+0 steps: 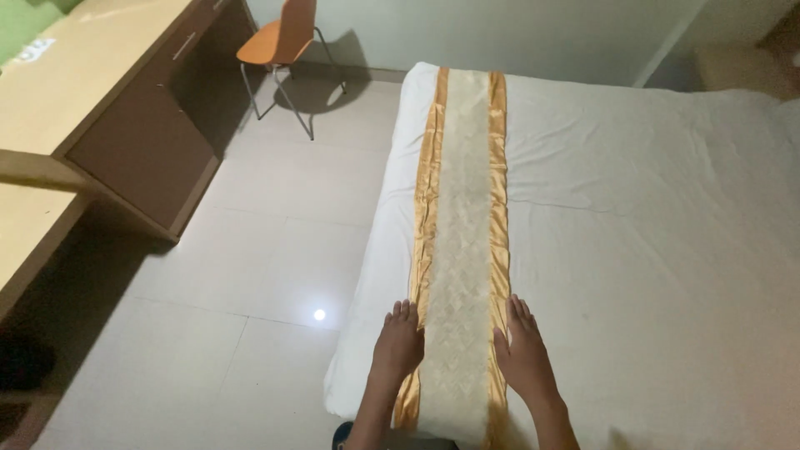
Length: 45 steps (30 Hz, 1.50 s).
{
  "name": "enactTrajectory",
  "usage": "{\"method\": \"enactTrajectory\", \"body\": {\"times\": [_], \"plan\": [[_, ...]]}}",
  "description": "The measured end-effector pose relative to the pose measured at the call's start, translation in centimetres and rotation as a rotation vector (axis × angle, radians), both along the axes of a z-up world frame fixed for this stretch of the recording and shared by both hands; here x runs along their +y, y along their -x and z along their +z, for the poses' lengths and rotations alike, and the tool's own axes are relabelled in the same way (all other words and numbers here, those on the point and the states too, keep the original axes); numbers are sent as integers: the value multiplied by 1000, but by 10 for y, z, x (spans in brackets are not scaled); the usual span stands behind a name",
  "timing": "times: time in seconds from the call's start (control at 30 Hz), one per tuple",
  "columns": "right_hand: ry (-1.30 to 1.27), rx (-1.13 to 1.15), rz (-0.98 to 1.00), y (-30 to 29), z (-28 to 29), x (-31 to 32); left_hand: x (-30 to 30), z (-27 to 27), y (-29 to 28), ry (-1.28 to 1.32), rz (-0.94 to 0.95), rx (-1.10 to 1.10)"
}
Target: The person smooths a decorative runner on a bed, then adjusts and fluffs the pillows at the head of the bed. They continue to smooth the bedspread and runner, then move an orange chair under a desk before returning to smooth the bed again.
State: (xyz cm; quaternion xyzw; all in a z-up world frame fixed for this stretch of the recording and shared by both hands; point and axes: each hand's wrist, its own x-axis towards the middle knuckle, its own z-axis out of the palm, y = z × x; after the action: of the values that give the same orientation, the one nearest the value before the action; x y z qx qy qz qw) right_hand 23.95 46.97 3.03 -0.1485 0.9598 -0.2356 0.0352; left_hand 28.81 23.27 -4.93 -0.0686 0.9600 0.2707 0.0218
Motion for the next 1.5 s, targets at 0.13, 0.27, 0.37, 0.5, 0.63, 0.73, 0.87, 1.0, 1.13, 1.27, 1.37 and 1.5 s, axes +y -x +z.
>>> {"method": "enactTrajectory", "body": {"times": [0.13, 0.27, 0.37, 0.5, 0.63, 0.73, 0.87, 1.0, 1.13, 1.27, 1.37, 1.5], "plan": [[-68, -98, 36, 17, -7, 11, 17, -29, -16, -35, 50, -43], [22, -60, 144, 18, -21, 1, 15, -51, -41, -35, 122, -113], [11, -97, 215, 15, -39, -15, 10, -73, -57, -36, 164, -160], [42, -154, 311, 14, -80, -36, 6, -124, -64, -112, 217, -209], [-37, -198, 391, 17, -159, -50, 12, -201, -63, -203, 243, -287], [-45, -194, 473, 27, -225, -68, 24, -274, -62, -175, 261, -264], [-114, -204, 578, 47, -305, -102, 33, -336, -48, -220, 389, -85], [-198, -99, 687, 66, -385, -127, 48, -397, -51, -189, 458, 18], [-239, -95, 767, 70, -421, -138, 59, -426, -53, -127, 490, 21], [-184, 60, 771, 63, -437, -133, 66, -428, -45, -106, 531, 13], [-225, 145, 754, 62, -449, -133, 66, -428, -43, -110, 551, 16], [-243, 175, 728, 58, -443, -137, 65, -421, -51, -140, 556, 58]]}}
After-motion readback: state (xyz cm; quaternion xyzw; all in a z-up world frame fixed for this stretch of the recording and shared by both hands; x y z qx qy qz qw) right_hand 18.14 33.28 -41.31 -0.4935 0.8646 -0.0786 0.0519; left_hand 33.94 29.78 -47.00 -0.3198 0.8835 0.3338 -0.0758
